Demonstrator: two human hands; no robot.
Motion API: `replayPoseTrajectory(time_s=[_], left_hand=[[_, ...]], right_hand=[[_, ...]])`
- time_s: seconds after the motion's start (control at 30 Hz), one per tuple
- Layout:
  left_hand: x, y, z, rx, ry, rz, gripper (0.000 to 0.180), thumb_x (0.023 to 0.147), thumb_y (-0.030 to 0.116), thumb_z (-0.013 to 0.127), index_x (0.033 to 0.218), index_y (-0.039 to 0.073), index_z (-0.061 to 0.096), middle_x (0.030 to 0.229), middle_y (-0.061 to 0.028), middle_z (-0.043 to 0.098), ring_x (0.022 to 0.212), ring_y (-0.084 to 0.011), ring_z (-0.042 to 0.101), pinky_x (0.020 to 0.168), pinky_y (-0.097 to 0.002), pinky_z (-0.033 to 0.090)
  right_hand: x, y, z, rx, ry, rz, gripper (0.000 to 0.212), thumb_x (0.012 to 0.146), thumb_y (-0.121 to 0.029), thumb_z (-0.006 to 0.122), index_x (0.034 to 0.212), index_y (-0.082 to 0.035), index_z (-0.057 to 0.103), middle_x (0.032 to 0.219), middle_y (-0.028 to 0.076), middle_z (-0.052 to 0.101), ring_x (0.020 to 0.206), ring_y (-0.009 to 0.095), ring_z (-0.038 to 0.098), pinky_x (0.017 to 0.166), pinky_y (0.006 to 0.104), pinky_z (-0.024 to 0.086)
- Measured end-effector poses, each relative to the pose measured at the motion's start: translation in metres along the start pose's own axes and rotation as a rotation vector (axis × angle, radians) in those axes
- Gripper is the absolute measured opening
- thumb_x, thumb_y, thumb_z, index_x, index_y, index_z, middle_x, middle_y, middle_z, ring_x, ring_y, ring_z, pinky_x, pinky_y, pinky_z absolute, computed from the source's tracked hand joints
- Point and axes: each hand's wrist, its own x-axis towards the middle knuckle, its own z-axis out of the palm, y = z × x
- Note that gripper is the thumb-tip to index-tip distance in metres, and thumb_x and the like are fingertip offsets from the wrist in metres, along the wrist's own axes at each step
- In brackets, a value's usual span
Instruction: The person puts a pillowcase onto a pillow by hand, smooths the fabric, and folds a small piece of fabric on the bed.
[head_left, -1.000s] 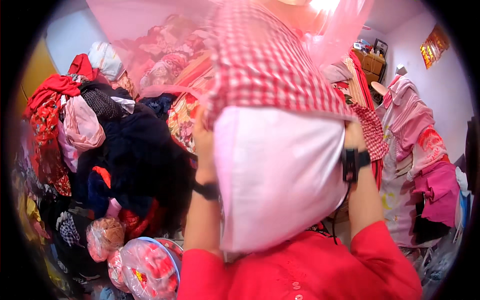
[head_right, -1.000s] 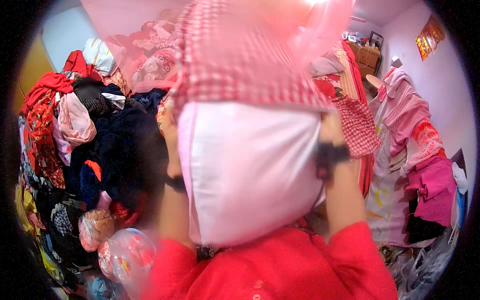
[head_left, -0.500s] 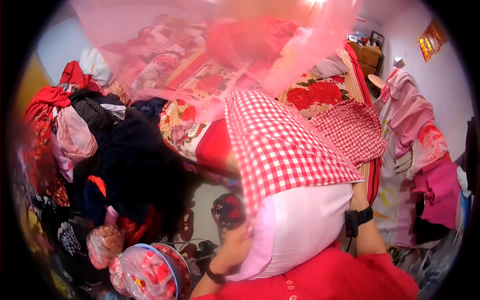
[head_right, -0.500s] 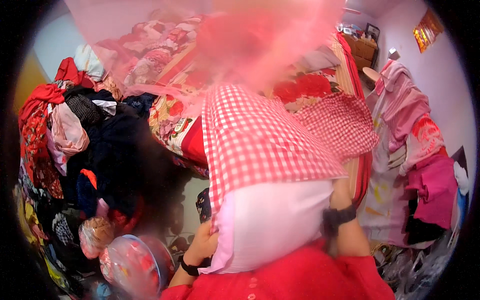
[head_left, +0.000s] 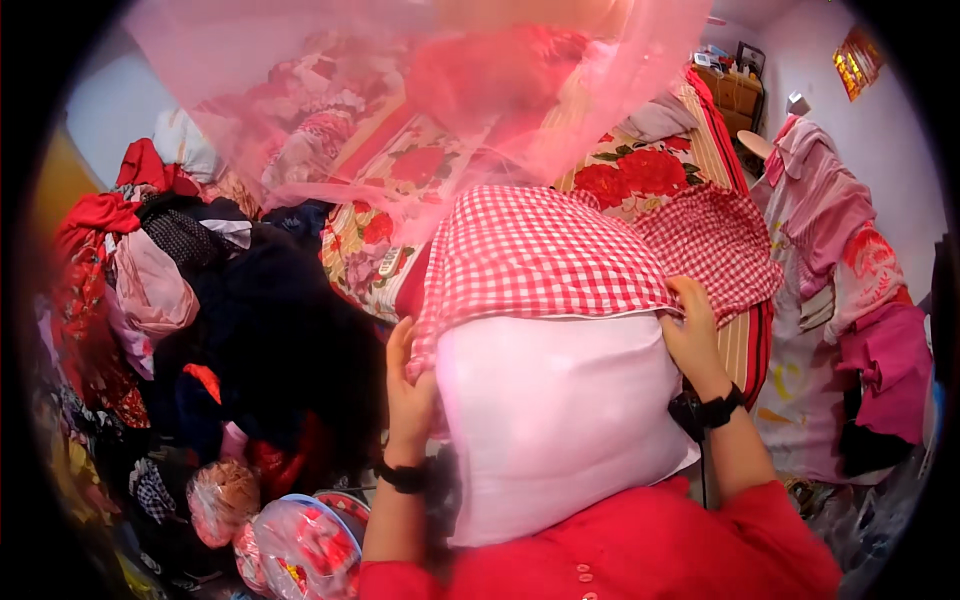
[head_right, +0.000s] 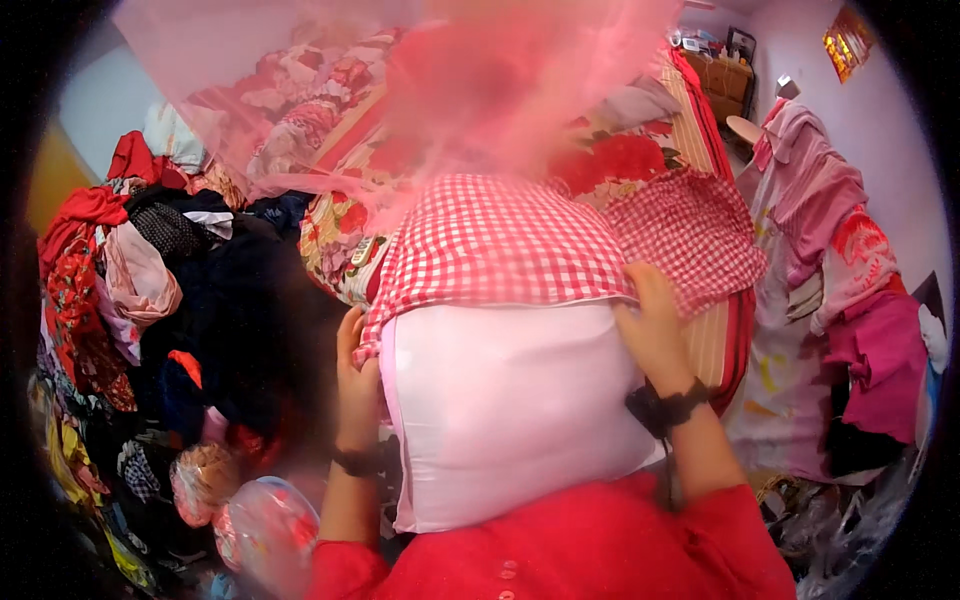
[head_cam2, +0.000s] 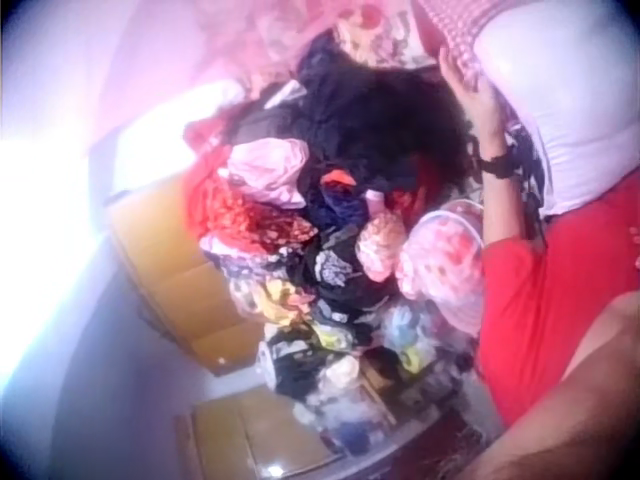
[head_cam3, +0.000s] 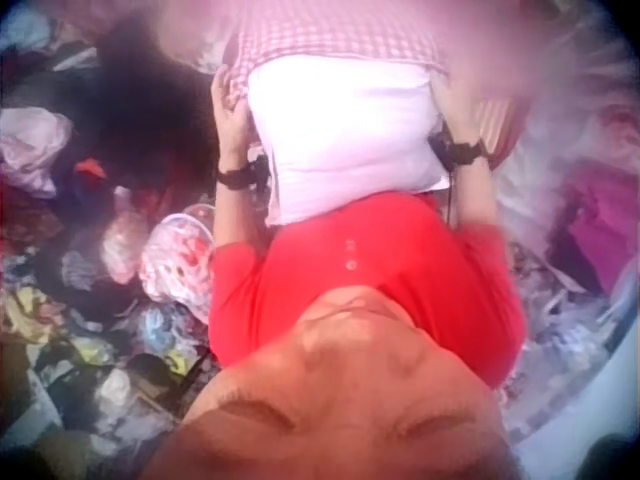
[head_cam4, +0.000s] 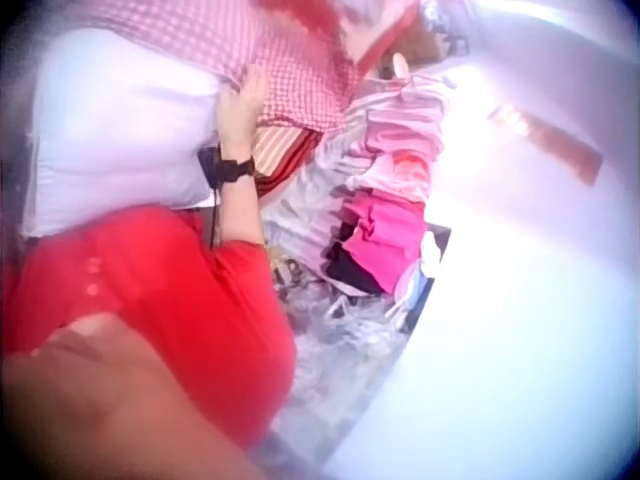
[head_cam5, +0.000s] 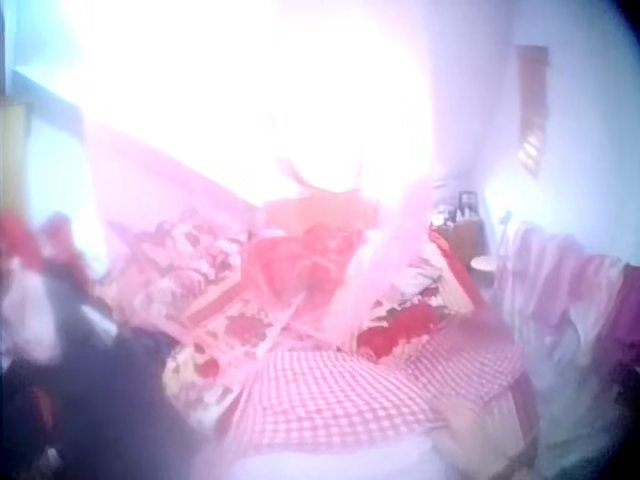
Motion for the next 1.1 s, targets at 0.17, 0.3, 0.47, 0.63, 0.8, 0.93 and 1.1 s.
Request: replayPoseTrajectory(time_s=[0.17,0.3,0.47,0.63,0.8,0.93,1.1], left_hand=[[0.02,0.012,0.004,0.231,-0.199,0.133,0.048,0.079,-0.002,0.057,0.127,-0.002,0.05,0.124,-0.0094,0.053,0.118,-0.0191,0.05,0.101,-0.03,0.039],[0.033,-0.004,-0.001,0.596,-0.173,0.361,0.024,0.084,0.001,0.062,0.108,-0.001,0.061,0.104,-0.0073,0.06,0.097,-0.0155,0.055,0.086,-0.0268,0.044],[0.014,-0.01,-0.022,0.563,-0.212,-0.038,0.013,0.088,0.004,0.062,0.1,-0.001,0.062,0.081,-0.0049,0.059,0.074,-0.011,0.055,0.067,-0.0244,0.045],[0.02,-0.008,0.002,0.708,-0.131,0.489,0.026,0.079,0.005,0.066,0.103,-0.001,0.062,0.107,-0.0106,0.057,0.085,-0.0205,0.06,0.074,-0.0285,0.047],[0.043,-0.046,-0.034,0.831,-0.237,0.382,0.021,0.082,0.002,0.062,0.103,-0.002,0.063,0.089,-0.009,0.06,0.078,-0.0148,0.058,0.07,-0.0272,0.046],[0.028,-0.04,-0.04,0.727,-0.23,0.035,0.014,0.089,0.006,0.057,0.099,-0.002,0.063,0.068,-0.0057,0.053,0.068,-0.0096,0.051,0.064,-0.0262,0.044],[-0.014,-0.049,-0.042,0.65,-0.366,-0.002,0.016,0.093,0.012,0.054,0.089,-0.002,0.06,0.065,-0.0012,0.048,0.064,-0.007,0.045,0.058,-0.0252,0.039]], right_hand=[[0.026,-0.002,0.015,0.339,0.024,0.139,0.021,0.083,-0.004,0.059,0.102,0.003,0.063,0.092,0.013,0.067,0.086,0.024,0.063,0.08,0.0328,0.049],[0.028,-0.019,0.019,0.707,-0.039,0.339,0.015,0.091,-0.004,0.051,0.094,0.002,0.064,0.079,-0.003,0.061,0.071,0.004,0.052,0.063,0.0198,0.041],[0.002,-0.014,0.026,0.522,-0.316,0.283,0.019,0.085,-0.009,0.054,0.093,0.003,0.066,0.075,0.002,0.062,0.068,0.01,0.053,0.062,0.0272,0.043],[0.001,-0.036,0.038,0.641,-0.342,0.296,0.016,0.084,-0.01,0.059,0.088,0.003,0.065,0.071,0.0,0.058,0.068,0.009,0.053,0.06,0.0269,0.042],[0.005,-0.079,0.041,0.423,-0.486,0.136,0.015,0.078,-0.013,0.068,0.081,0.001,0.063,0.064,0.01,0.055,0.062,0.012,0.05,0.058,0.0297,0.042],[-0.006,-0.063,0.036,0.149,-0.384,-0.125,0.018,0.073,-0.011,0.071,0.07,0.001,0.058,0.059,0.017,0.051,0.05,0.022,0.053,0.05,0.0346,0.04],[-0.036,-0.038,0.009,0.095,-0.518,-0.069,0.021,0.068,-0.015,0.074,0.068,0.0,0.059,0.058,0.017,0.053,0.049,0.026,0.054,0.049,0.0354,0.041]])
